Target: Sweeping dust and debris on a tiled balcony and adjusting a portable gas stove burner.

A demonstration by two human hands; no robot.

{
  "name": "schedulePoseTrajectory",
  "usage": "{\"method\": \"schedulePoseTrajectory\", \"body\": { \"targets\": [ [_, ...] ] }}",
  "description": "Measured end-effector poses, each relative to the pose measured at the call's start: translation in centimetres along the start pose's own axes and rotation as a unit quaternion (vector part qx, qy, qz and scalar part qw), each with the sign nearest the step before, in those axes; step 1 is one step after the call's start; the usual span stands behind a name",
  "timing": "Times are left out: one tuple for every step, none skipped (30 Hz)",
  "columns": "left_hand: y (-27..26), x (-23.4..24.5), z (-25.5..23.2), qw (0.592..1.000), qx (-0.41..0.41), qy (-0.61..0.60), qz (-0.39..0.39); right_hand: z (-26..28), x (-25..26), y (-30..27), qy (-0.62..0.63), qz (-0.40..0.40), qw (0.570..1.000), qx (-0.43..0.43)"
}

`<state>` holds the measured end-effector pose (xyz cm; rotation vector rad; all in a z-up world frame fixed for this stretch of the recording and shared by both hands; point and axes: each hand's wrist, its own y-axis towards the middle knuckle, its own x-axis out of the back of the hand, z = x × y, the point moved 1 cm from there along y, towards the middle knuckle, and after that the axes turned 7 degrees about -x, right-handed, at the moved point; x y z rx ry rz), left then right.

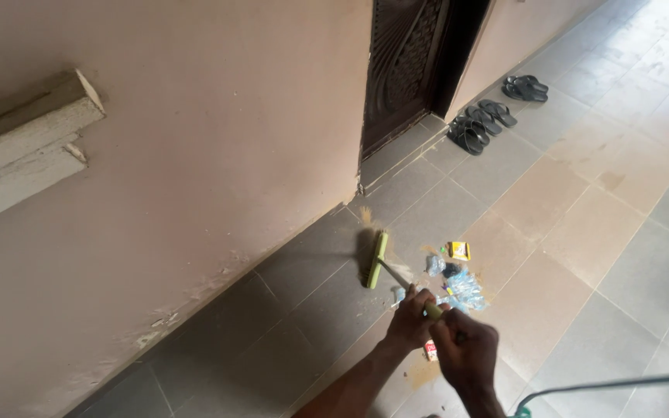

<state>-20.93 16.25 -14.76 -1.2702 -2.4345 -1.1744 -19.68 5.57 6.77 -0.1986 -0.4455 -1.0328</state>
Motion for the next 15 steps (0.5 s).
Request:
{"method": "schedulePoseTrajectory", "body": {
  "targets": [
    [-0.2, -0.2, -0.2, 0.986, -0.135, 0.087, -0.034, 0.8, 0.5, -0.1, 0.016, -0.010, 0.999, 0.027],
    [1.7, 1.2, -2.5, 0.986, -0.139, 0.085, -0.035, 1.9, 1.0, 0.1, 0.015, -0.015, 0.999, 0.029],
    [3.6, 2.7, -4.7, 0.995, -0.074, 0.057, -0.026, 3.1, 1.5, 0.4, 0.031, -0.010, 0.998, 0.046],
    [5.0, 4.0, -7.2, 0.999, -0.006, 0.028, -0.015, 4.1, 2.2, 0.2, 0.047, -0.004, 0.997, 0.061],
    [5.1, 4.2, -7.8, 1.000, -0.007, 0.026, -0.013, 3.4, 2.3, 0.1, 0.046, -0.007, 0.997, 0.060],
    [5.0, 4.8, -8.1, 0.997, 0.075, -0.025, -0.019, 2.8, 2.0, -0.2, 0.040, 0.003, 0.998, 0.045],
    [4.8, 5.4, -8.4, 0.984, 0.156, -0.076, -0.024, 2.2, 1.7, -0.5, 0.033, 0.012, 0.999, 0.030],
    [3.8, 4.7, -7.1, 0.985, 0.156, -0.075, -0.024, 1.0, 1.4, -0.4, 0.034, 0.012, 0.999, 0.030],
    [2.7, 3.9, -5.9, 0.978, 0.190, -0.079, 0.026, -0.2, 1.1, -0.3, 0.023, 0.021, 0.999, 0.007],
    [1.3, 3.5, -4.7, 0.968, 0.224, -0.080, 0.078, -1.3, 0.6, -0.6, 0.014, 0.031, 0.999, -0.018],
    [0.5, 3.3, -3.8, 0.968, 0.226, -0.078, 0.079, -2.3, 0.3, -0.8, 0.016, 0.033, 0.999, -0.019],
    [0.2, 3.0, -2.7, 0.968, 0.214, -0.082, 0.103, -3.2, 0.2, -0.7, 0.016, 0.040, 0.999, -0.023],
    [-0.1, 2.6, -1.7, 0.967, 0.202, -0.085, 0.128, -4.1, 0.0, -0.6, 0.017, 0.048, 0.998, -0.028],
    [0.5, 2.5, -1.3, 0.968, 0.200, -0.085, 0.126, -4.2, 0.2, 0.1, 0.017, 0.047, 0.998, -0.025],
    [1.0, 2.2, -0.9, 0.959, 0.221, -0.065, 0.166, -4.3, 0.5, 0.7, 0.031, 0.052, 0.998, -0.018]
  ]
}}
